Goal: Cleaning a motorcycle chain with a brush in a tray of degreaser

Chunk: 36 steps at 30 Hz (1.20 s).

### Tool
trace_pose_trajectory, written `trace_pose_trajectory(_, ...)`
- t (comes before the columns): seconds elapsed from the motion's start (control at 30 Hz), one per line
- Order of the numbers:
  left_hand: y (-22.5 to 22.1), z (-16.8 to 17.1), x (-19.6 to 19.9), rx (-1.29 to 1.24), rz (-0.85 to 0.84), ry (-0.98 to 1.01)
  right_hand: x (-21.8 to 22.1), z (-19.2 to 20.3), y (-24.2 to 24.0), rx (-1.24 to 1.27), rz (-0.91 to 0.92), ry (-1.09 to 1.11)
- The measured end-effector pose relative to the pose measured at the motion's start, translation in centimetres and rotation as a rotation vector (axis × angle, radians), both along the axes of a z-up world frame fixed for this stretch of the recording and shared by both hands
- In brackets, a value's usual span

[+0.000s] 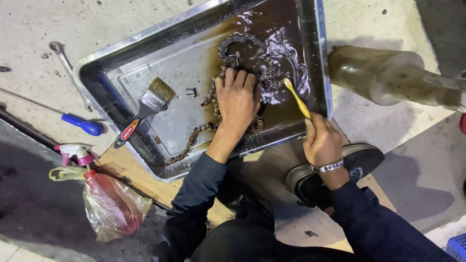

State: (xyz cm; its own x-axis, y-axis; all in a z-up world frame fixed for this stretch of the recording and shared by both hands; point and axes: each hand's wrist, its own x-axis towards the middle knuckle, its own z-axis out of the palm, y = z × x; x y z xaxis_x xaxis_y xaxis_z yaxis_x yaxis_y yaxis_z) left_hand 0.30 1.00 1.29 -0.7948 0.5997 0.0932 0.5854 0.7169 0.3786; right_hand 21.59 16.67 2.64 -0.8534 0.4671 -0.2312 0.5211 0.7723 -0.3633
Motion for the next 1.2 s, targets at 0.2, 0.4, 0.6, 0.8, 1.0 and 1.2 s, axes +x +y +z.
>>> trace_pose_trajectory(0.2,0.9,-2.1,0.1,0.079,-0.045,0.018,-1.7,-0.8,0.0,0.001,0.019,0.009)
trace_pose_trajectory(0.4,-1.3,-2.2,1.2,0.063,-0.001,0.020,-2.9,-2.8,-1.0,-0.056,0.106,0.043)
trace_pose_trajectory(0.6,-1.6,-2.6,1.0,0.076,0.093,0.054,-3.6,-2.1,-0.2,-0.041,0.132,0.084)
trace_pose_trajectory(0.8,-1.2,-1.3,0.2,0.076,0.031,0.065,-4.8,-1.9,-1.4,-0.043,0.100,0.125)
trace_pose_trajectory(1.0,-0.8,-3.3,0.5,0.176,0.027,0.073,-3.4,-1.3,-4.3,-0.100,-0.029,0.094)
trace_pose_trajectory(1.2,-0.8,-4.2,0.4,0.236,-0.002,0.110,-2.7,-4.5,-5.4,-0.082,-0.063,0.110)
